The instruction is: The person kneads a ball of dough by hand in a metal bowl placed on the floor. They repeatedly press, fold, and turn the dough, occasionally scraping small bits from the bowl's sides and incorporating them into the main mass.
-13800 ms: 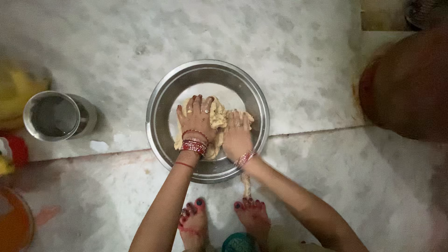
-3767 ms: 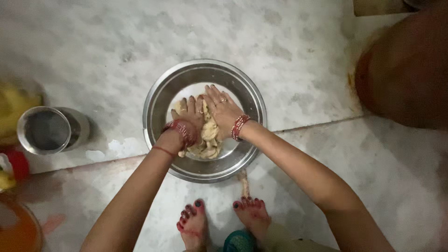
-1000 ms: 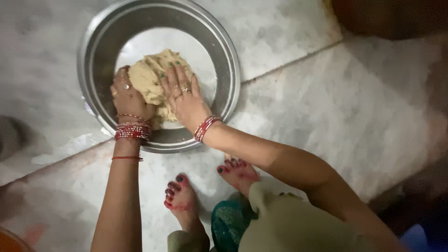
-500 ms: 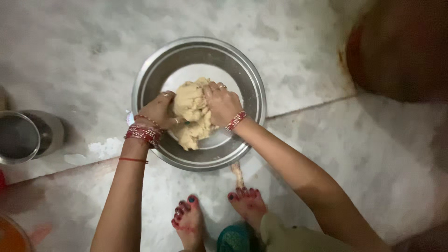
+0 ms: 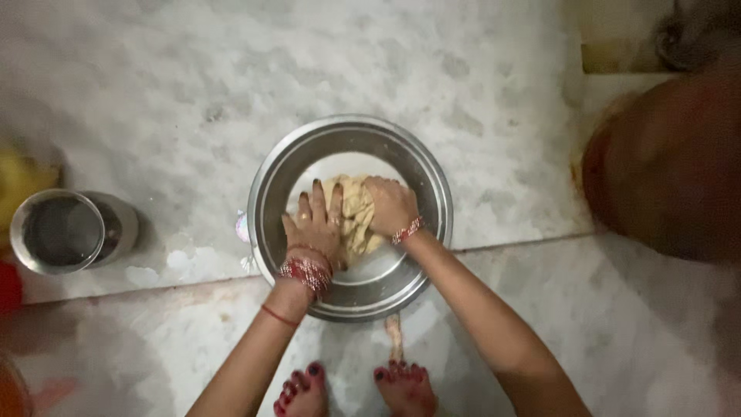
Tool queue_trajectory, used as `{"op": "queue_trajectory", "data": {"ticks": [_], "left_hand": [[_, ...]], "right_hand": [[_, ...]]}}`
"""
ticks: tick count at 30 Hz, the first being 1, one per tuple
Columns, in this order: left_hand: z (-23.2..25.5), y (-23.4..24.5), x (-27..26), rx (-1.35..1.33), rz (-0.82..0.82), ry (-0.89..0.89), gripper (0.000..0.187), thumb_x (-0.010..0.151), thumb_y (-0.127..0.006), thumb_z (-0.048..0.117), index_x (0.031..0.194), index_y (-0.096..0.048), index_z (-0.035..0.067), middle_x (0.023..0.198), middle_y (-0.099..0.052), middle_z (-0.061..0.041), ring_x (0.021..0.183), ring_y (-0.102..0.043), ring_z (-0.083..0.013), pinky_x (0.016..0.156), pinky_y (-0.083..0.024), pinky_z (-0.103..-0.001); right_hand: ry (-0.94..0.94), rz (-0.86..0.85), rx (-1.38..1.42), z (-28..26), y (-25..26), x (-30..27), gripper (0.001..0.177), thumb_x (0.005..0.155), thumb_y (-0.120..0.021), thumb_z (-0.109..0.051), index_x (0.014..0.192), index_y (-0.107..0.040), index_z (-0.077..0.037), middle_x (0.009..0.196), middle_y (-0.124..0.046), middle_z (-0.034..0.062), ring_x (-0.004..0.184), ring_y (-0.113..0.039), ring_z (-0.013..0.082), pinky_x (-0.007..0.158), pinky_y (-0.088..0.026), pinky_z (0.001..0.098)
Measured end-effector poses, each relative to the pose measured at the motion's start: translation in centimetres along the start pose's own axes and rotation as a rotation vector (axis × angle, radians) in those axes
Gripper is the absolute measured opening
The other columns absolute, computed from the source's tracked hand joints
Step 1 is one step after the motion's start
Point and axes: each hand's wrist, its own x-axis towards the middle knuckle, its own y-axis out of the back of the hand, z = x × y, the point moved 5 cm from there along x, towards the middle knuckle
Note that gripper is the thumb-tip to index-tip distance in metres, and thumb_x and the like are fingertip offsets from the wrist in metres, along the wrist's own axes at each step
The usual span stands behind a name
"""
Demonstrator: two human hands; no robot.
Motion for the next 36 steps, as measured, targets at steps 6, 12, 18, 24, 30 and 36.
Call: {"op": "queue_trajectory", "data": {"ticks": [6,12,18,24,30,36], "left_hand": [[2.3,-2.6,1.3,-0.237,0.857,-0.052,0.111,0.079,-0.079,0.050,0.155,-0.016,0.000,0.159,-0.010,-0.038,0.149,-0.017,-0.0552,0.119,-0.014,-0.066],[0.7,-4.1,4.1,-0.384,0.574,-0.118,0.093,0.060,-0.087,0.032,0.140,-0.047,0.005,0.146,-0.041,-0.024,0.136,-0.040,-0.0416,0.115,-0.026,-0.058],[0.4,-0.6,4.1,-0.363,0.576,-0.118,0.053,0.072,-0.082,0.017,0.122,-0.067,0.024,0.119,-0.060,-0.008,0.120,-0.057,-0.0317,0.100,-0.044,-0.048],[0.1,-0.4,6.0,-0.318,0.577,-0.226,0.033,0.079,-0.076,0.027,0.109,-0.068,0.016,0.103,-0.066,-0.011,0.100,-0.067,-0.0316,0.084,-0.056,-0.045],[-0.2,-0.1,7.5,-0.345,0.596,-0.217,0.035,0.082,-0.065,0.012,0.116,-0.069,0.019,0.105,-0.072,-0.009,0.098,-0.070,-0.0310,0.083,-0.056,-0.044],[-0.6,0.5,7.4,-0.355,0.529,-0.246,0.033,0.083,-0.066,0.013,0.116,-0.067,0.017,0.101,-0.073,-0.011,0.091,-0.070,-0.0331,0.088,-0.052,-0.044]], "right_hand": [[-0.104,-0.074,0.017,0.1,-0.5,-0.5,0.040,0.077,-0.077,-0.034,0.103,-0.066,-0.006,0.100,-0.071,0.0187,0.091,-0.070,0.0384,0.079,-0.057,0.0489],[-0.077,-0.050,0.004,0.1,-0.1,-1.9,0.037,0.071,-0.076,-0.014,0.104,-0.065,-0.002,0.101,-0.072,0.0200,0.094,-0.070,0.0394,0.078,-0.058,0.0478],[-0.085,-0.090,-0.019,-0.4,0.5,-4.1,0.039,0.072,-0.069,-0.005,0.110,-0.062,0.003,0.096,-0.070,0.0218,0.091,-0.071,0.0369,0.077,-0.060,0.0438],[-0.208,-0.348,-0.040,-2.1,1.2,-5.7,0.049,0.079,-0.073,-0.014,0.119,-0.054,0.007,0.108,-0.066,0.0239,0.095,-0.071,0.0345,0.076,-0.062,0.0411],[-0.219,-0.524,-0.172,-5.8,1.7,-7.7,0.112,0.081,-0.077,-0.041,0.151,-0.014,0.018,0.154,-0.023,0.0376,0.136,-0.037,0.0405,0.110,-0.034,0.0541],[-0.286,-0.483,-0.393,-7.1,-0.1,-8.2,0.115,0.078,-0.078,-0.049,0.151,-0.013,0.012,0.164,0.000,0.0349,0.154,-0.001,0.0441,0.122,-0.014,0.0586]]}}
